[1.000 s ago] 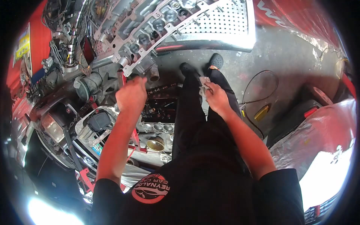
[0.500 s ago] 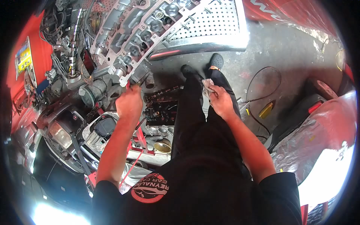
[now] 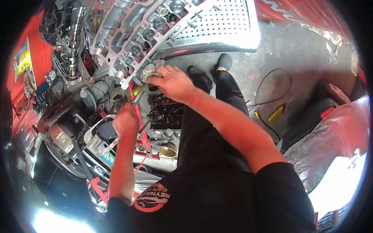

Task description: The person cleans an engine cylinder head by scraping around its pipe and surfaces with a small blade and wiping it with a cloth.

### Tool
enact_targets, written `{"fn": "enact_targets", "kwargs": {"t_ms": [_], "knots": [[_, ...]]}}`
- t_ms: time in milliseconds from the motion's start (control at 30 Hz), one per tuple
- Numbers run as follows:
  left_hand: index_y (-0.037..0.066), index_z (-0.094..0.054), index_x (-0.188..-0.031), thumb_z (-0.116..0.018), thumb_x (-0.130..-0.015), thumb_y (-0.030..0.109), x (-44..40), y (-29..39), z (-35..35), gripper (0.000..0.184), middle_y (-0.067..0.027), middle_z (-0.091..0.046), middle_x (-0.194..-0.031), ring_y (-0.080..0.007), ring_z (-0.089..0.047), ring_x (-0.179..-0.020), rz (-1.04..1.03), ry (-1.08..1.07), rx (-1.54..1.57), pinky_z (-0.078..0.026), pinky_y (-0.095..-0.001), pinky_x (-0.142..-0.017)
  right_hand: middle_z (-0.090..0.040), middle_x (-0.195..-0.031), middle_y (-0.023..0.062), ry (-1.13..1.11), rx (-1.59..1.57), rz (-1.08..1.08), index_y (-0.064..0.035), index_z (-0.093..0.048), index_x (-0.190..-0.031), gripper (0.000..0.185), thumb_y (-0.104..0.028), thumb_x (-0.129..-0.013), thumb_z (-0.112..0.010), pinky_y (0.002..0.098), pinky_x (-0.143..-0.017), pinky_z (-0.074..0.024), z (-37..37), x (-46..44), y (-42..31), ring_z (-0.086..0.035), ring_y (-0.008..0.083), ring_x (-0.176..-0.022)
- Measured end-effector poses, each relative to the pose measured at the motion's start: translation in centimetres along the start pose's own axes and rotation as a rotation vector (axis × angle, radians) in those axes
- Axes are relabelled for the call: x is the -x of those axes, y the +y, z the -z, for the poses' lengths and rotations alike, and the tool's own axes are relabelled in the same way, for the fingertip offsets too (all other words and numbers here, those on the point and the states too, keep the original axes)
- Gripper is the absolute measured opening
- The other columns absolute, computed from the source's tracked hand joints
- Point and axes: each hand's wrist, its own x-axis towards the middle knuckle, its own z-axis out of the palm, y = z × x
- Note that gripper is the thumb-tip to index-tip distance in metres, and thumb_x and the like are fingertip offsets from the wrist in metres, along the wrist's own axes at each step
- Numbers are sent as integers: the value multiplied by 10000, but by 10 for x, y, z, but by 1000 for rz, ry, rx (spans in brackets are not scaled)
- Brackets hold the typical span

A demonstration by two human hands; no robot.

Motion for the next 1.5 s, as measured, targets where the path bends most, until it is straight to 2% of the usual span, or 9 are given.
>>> {"fn": "enact_targets", "kwargs": {"t_ms": [167,300,433,600,700,967,1133,1333,1500], "knots": [[103,-622,-940,-553,-982,305,58,-5,-34,218,-175,-658,-823,-412,-654,-716,229,-155,306,-505,-522,-594,-595,-1090,56,-31,126,88,-246,-637,-1228,445,-123,-801,-613,400,-822,-530,-3,6,14,-625,271,-940],[64,-622,-969,-520,-1002,284,64,12,-30,244,-196,-670,-891,-435,-647,-806,255,-145,556,-499,-531,-676,-645,-1115,150,-554,286,-470,-114,-677,-1095,297,-119,-812,-583,442,-853,-540,-4,59,44,-650,350,-1034],[37,-617,-1049,-502,-1008,232,57,44,-33,231,-187,-682,-870,-413,-660,-790,122,53,809,-514,-511,-694,-649,-1031,143,-251,215,-742,-171,-670,-1150,290,-148,-884,-556,502,-821,-524,15,151,64,-654,377,-928],[23,-536,-1109,-474,-1021,174,26,141,-14,186,-139,-622,-661,-276,-648,-568,613,-258,1626,-507,-410,-539,-618,-954,117,-250,230,-536,-127,-671,-1089,251,-100,-848,-606,472,-764,-510,68,118,38,-636,354,-881],[22,-500,-1075,-492,-996,138,-7,178,4,140,-163,-636,-715,-277,-650,-572,796,-87,1689,-501,-392,-521,-561,-949,48,-306,490,146,-170,-669,-1107,357,-91,-760,-690,394,-785,-466,107,50,55,-557,265,-910],[8,-488,-1069,-480,-922,40,-71,223,-11,150,-293,-661,-887,-499,-642,-829,1274,521,1223,-513,-544,-646,-582,-1112,90,-356,458,480,-150,-658,-1175,360,-184,-818,-687,433,-897,-458,162,-54,131,-541,313,-1034],[11,-505,-1057,-485,-918,37,-83,227,8,143,-293,-657,-824,-497,-642,-780,1339,571,961,-501,-561,-635,-569,-1233,116,-338,353,496,-167,-634,-1214,386,-177,-831,-687,482,-948,-450,163,-56,148,-534,380,-1107],[7,-558,-1017,-506,-914,85,-70,222,10,139,-295,-666,-825,-493,-646,-782,1233,137,913,-505,-552,-656,-568,-1250,101,-358,378,459,-178,-633,-1213,396,-203,-824,-697,493,-965,-444,161,-53,156,-547,359,-1140],[4,-509,-940,-475,-982,170,-72,214,20,175,-304,-656,-790,-515,-635,-776,1320,263,866,-494,-584,-644,-591,-1207,85,-285,433,518,-206,-643,-1213,402,-225,-816,-700,490,-954,-449,165,-58,150,-554,353,-1127]]}}
